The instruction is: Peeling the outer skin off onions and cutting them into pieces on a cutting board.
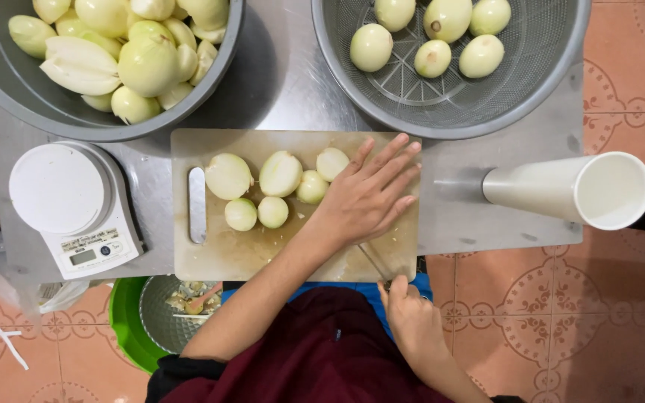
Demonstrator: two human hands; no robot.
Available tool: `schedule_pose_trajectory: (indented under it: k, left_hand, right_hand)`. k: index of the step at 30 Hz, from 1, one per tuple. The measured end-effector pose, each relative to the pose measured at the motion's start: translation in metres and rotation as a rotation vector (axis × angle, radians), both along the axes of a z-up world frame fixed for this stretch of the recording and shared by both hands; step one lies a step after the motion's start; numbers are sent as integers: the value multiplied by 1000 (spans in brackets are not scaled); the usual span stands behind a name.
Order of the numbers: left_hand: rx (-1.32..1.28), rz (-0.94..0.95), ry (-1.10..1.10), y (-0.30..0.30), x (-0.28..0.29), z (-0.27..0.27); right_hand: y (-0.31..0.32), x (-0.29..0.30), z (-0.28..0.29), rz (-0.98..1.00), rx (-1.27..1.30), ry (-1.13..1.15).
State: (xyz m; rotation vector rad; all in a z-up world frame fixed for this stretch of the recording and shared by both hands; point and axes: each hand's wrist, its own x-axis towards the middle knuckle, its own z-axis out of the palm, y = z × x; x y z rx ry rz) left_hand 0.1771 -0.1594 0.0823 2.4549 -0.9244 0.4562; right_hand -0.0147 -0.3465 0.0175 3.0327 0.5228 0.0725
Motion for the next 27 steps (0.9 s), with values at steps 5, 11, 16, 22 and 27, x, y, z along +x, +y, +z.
schedule_pose_trajectory:
  k: [5,11,16,22,27]
  left_hand:
    - [-76,-8,31,-3,4,-3]
    - [-139,-11,39,-4,9,-1]
    - [-165,-10,37,0,7,-2]
    - [-187,-4,53,-2,7,-5]
    - [-216,-7,55,-2,7,-15]
  right_hand:
    - [-5,5,4,-2,-44,-6]
    - [-6,11,6,35,-54,-32]
    - [-5,13,2,13,-105,-75]
    - [-6,10,-3,1,-110,-38]
    - [-9,8,-14,-51,-79,67]
